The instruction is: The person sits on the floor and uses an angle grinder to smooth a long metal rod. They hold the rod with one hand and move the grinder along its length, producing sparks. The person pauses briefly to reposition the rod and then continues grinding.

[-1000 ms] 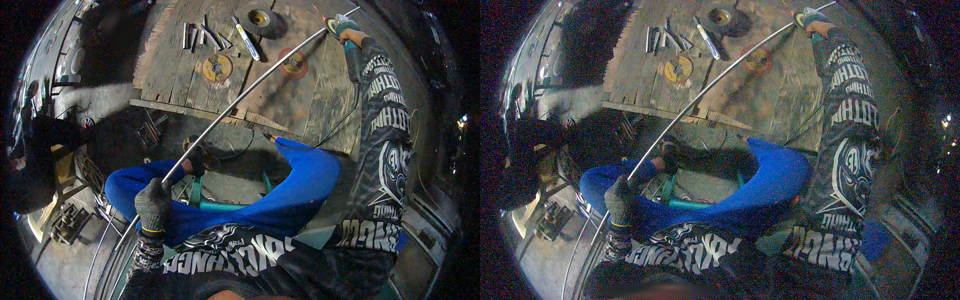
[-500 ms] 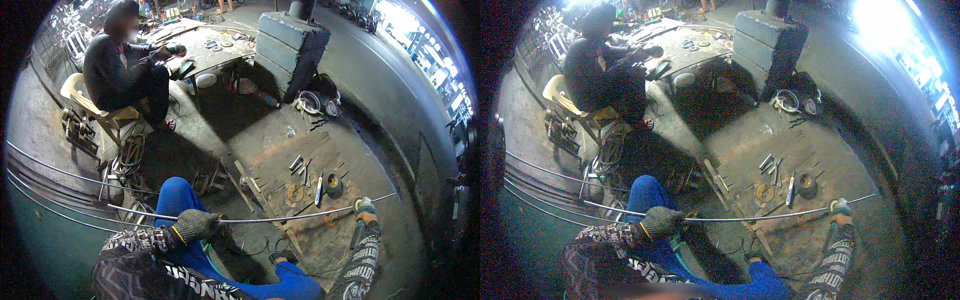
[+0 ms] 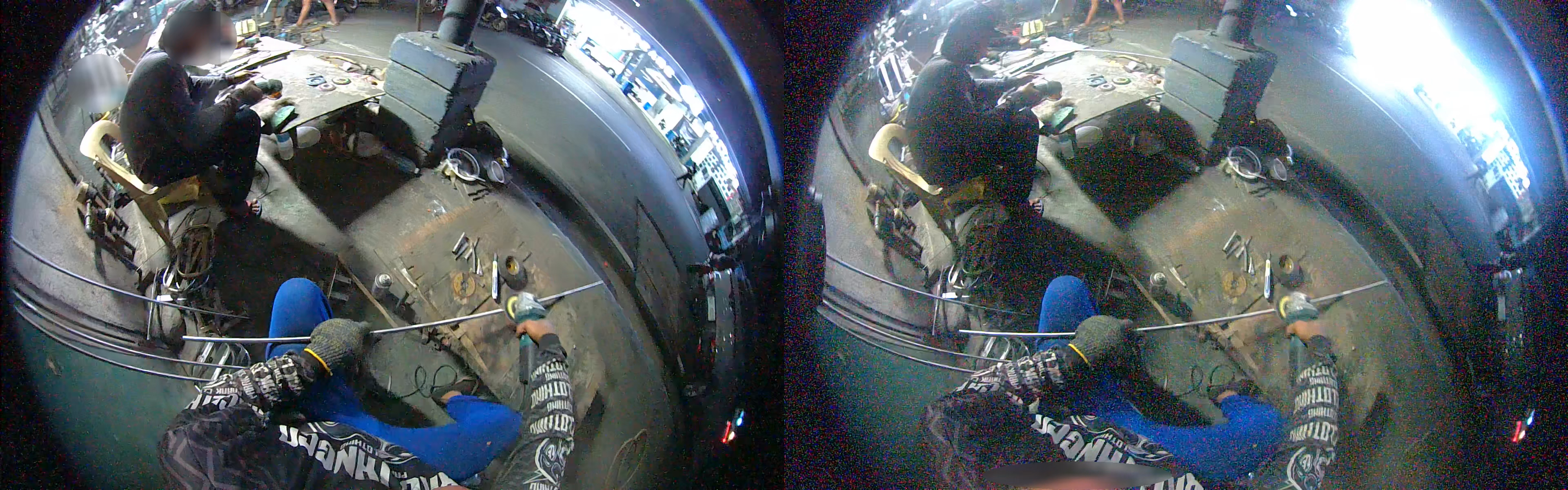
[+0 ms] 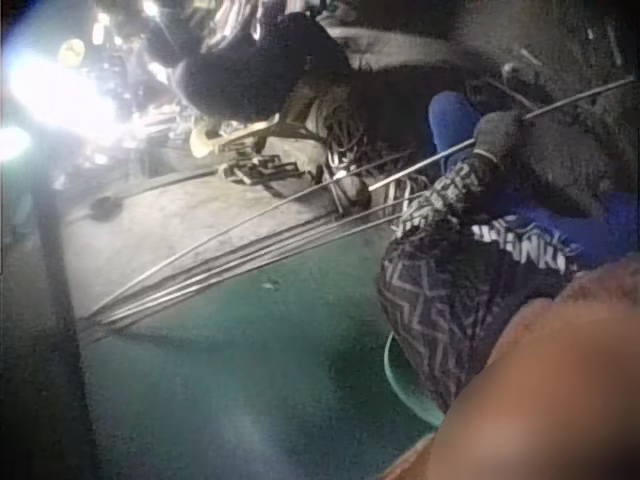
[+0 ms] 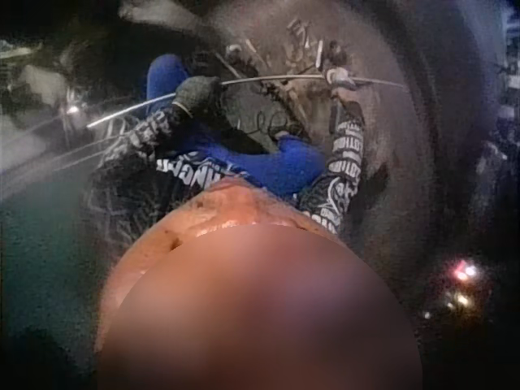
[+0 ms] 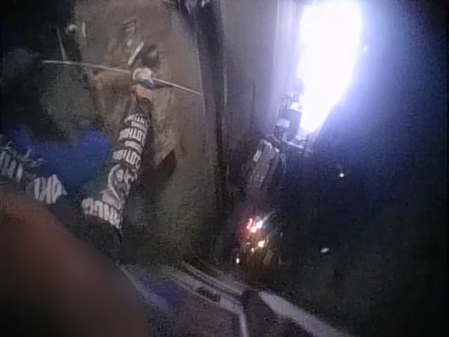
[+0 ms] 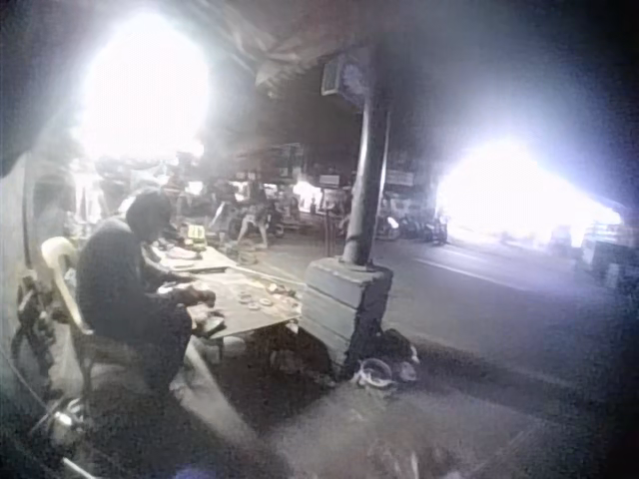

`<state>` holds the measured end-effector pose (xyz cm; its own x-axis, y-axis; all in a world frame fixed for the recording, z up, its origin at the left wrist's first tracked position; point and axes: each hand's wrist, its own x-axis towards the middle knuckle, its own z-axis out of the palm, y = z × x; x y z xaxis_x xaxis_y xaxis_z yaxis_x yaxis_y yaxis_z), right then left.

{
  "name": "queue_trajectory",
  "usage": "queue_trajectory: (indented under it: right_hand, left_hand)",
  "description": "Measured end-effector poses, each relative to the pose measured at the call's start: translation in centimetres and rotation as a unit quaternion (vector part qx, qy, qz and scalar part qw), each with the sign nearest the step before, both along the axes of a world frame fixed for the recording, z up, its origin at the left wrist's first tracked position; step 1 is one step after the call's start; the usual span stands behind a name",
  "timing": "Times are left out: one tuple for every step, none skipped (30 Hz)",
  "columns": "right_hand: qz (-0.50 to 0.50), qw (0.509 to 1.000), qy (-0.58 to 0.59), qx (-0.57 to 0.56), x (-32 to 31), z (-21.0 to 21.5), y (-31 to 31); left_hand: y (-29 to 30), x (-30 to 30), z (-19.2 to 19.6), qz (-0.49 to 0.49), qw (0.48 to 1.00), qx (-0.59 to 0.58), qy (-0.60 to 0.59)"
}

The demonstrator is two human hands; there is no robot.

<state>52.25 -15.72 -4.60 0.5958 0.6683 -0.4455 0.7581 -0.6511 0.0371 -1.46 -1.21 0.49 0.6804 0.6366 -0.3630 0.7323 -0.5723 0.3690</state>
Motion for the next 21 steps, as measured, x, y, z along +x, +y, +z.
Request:
queue_trajectory:
  right_hand:
    - [0.13, 0.991, 0.014, -0.041, -0.9, 0.6, 0.4]
    - [0.061, 0.998, 0.026, -0.024, -2.4, 0.7, 0.8]
    - [0.005, 0.998, 0.066, 0.022, -3.7, 0.9, 1.3]
    - [-0.015, 0.999, 0.032, -0.003, -4.9, 1.1, 1.8]
    - [0.052, 0.998, 0.014, -0.018, -5.9, 1.2, 2.9]
    - [0.049, 0.999, 0.022, 0.006, -6.8, 1.3, 3.7]
    - [0.061, 0.998, 0.017, 0.02, -8.0, 1.2, 4.2]
    - [0.053, 0.998, 0.021, 0.008, -9.0, 1.1, 4.5]
    - [0.039, 0.999, 0.032, 0.02, -10.1, 1.0, 4.3]
    - [0.011, 1.0, 0.015, 0.001, -11.2, 0.9, 4.2]
    - [0.019, 0.998, 0.048, 0.044, -12.3, 0.9, 3.9]
    - [0.009, 0.997, 0.055, 0.06, -13.3, 0.9, 3.7]
    - [-0.034, 0.993, 0.057, 0.093, -14.4, 1.1, 3.7]
    - [-0.004, 0.995, 0.059, 0.085, -15.5, 1.4, 3.7]
    - [-0.009, 0.992, 0.069, 0.104, -16.5, 2.0, 4.0]
    - [-0.035, 0.99, 0.077, 0.115, -17.5, 2.7, 4.1]
    - [-0.063, 0.985, 0.086, 0.133, -18.7, 3.5, 4.2]
    - [-0.08, 0.987, 0.083, 0.109, -19.9, 4.4, 4.3]
    - [-0.066, 0.986, 0.085, 0.125, -21.0, 5.5, 4.4]
    - [-0.051, 0.985, 0.086, 0.142, -22.1, 6.5, 4.4]
    - [-0.042, 0.984, 0.086, 0.147, -23.2, 7.5, 4.5]
  left_hand:
    - [0.0, -0.1, -0.3, -0.007, 1.0, 0.018, -0.023]
    - [0.1, -0.2, -0.5, -0.012, 0.999, 0.037, -0.036]
    - [0.3, -0.1, -0.8, -0.025, 0.998, 0.044, -0.04]
    - [0.4, -0.1, -0.9, -0.032, 0.998, 0.047, -0.041]
    - [0.6, 0.0, -1.1, -0.012, 0.996, 0.057, -0.061]
    - [0.9, 0.1, -1.1, -0.002, 0.996, 0.053, -0.069]
    - [1.0, 0.2, -1.1, 0.012, 0.995, 0.059, -0.078]
    - [1.1, 0.3, -1.1, 0.014, 0.996, 0.051, -0.074]
    - [1.0, 0.4, -1.1, -0.001, 0.996, 0.042, -0.077]
    - [1.0, 0.4, -1.0, -0.004, 0.995, 0.054, -0.088]
    - [0.8, 0.4, -0.9, -0.012, 0.994, 0.057, -0.091]
    - [0.7, 0.4, -0.7, -0.007, 0.993, 0.066, -0.102]
    - [0.6, 0.4, -0.6, -0.007, 0.992, 0.066, -0.104]
    - [0.6, 0.3, -0.5, -0.006, 0.992, 0.066, -0.106]
    - [0.7, 0.3, -0.4, 0.001, 0.994, 0.048, -0.094]
    - [0.7, 0.3, -0.4, 0.008, 0.996, 0.03, -0.082]
    - [0.9, 0.3, -0.4, 0.014, 0.997, 0.02, -0.079]
    - [1.0, 0.3, -0.4, 0.01, 0.997, 0.017, -0.075]
    - [1.1, 0.3, -0.5, 0.008, 0.996, 0.022, -0.081]
    - [1.1, 0.4, -0.6, 0.004, 0.997, 0.02, -0.069]
    - [1.2, 0.6, -0.8, 0.014, 0.996, 0.025, -0.08]
